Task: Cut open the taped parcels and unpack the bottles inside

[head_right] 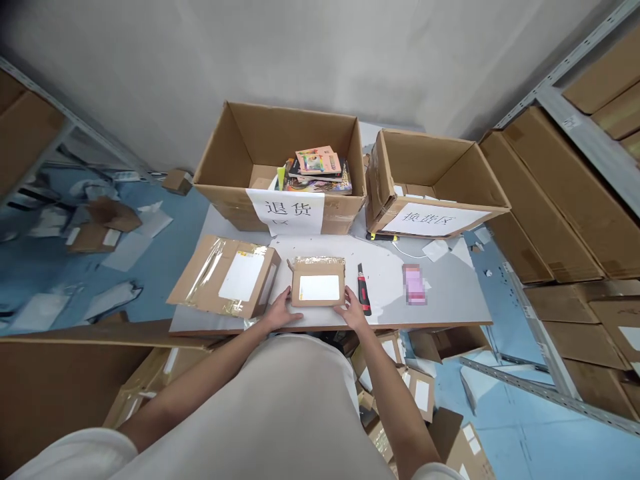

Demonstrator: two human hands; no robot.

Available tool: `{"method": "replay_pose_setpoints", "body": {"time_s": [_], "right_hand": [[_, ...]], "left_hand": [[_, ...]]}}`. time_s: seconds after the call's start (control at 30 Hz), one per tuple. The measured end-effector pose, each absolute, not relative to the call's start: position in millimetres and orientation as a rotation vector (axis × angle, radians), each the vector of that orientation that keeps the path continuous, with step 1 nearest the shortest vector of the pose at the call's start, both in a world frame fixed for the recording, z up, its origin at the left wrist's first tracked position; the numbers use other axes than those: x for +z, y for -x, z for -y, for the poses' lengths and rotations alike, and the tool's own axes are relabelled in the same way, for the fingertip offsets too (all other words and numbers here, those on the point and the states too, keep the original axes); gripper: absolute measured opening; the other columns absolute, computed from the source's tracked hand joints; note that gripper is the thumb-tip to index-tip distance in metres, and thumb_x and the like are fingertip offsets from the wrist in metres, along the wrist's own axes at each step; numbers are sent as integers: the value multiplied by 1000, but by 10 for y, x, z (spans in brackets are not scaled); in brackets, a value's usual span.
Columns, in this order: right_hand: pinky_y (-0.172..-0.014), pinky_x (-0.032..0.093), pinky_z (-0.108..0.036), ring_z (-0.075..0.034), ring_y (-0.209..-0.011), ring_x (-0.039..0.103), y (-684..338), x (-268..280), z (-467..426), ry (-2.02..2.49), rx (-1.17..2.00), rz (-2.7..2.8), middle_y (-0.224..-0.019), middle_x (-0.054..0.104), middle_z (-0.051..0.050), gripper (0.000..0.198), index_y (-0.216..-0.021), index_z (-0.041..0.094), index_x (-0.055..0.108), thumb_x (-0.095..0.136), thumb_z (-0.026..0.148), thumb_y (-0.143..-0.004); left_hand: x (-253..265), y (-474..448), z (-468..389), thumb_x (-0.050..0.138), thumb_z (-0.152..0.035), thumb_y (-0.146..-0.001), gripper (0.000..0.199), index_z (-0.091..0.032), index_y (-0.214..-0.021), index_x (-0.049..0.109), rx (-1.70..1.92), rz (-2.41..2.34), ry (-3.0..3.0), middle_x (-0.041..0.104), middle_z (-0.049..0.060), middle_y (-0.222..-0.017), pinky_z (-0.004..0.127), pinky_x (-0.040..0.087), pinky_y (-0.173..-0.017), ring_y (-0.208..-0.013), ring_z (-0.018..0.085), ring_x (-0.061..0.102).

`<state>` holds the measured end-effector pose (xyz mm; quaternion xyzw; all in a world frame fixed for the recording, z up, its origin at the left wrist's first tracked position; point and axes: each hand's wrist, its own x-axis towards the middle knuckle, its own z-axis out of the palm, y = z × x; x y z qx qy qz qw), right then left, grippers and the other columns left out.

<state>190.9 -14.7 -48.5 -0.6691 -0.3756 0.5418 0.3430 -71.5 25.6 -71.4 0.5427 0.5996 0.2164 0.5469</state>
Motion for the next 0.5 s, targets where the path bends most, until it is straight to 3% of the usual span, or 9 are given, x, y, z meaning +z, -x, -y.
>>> {"method": "replay_pose_setpoints", "body": {"time_s": [0.1, 0.23, 0.37, 0.5], "right_hand": [[-106, 34, -49, -29, -131, 40, -1971, -566, 145, 1779, 1463, 976, -149, 33, -13, 96, -141, 26, 32, 75, 28, -55], [-102, 40, -44, -26, -120, 52, -1966, -562, 80, 1679, 1416, 1114, -137, 48, -10, 79, -136, 26, 39, 70, 32, -63], [-98, 43, -46, -28, -114, 52, -1879, -371, 71, 1768, 1123, 1254, -125, 52, -11, 71, -133, 22, 44, 67, 38, -68], [-102, 41, -43, -26, -122, 47, -1761, -41, 174, 1713, 896, 1168, -129, 49, -11, 78, -139, 25, 32, 67, 38, -69]], "left_hand": [[-759, 727, -223, 84, -27, -48, 99, -15, -135, 40, 490, -1409, -1247, 49, 19, -135, 45, 38, -103, -117, 31, 53], [-660, 648, -245, 79, -30, -59, 83, -17, -133, 43, 601, -1366, -1258, 60, 12, -118, 42, 44, -97, -108, 25, 59], [-305, 541, -241, 73, -38, -67, 68, -18, -127, 50, 785, -1538, -1446, 56, 10, -110, 39, 48, -91, -105, 24, 57], [82, 361, -209, 73, -37, -67, 67, -18, -126, 48, 955, -1568, -1526, 52, 10, -112, 36, 47, -91, -106, 23, 55]]}}
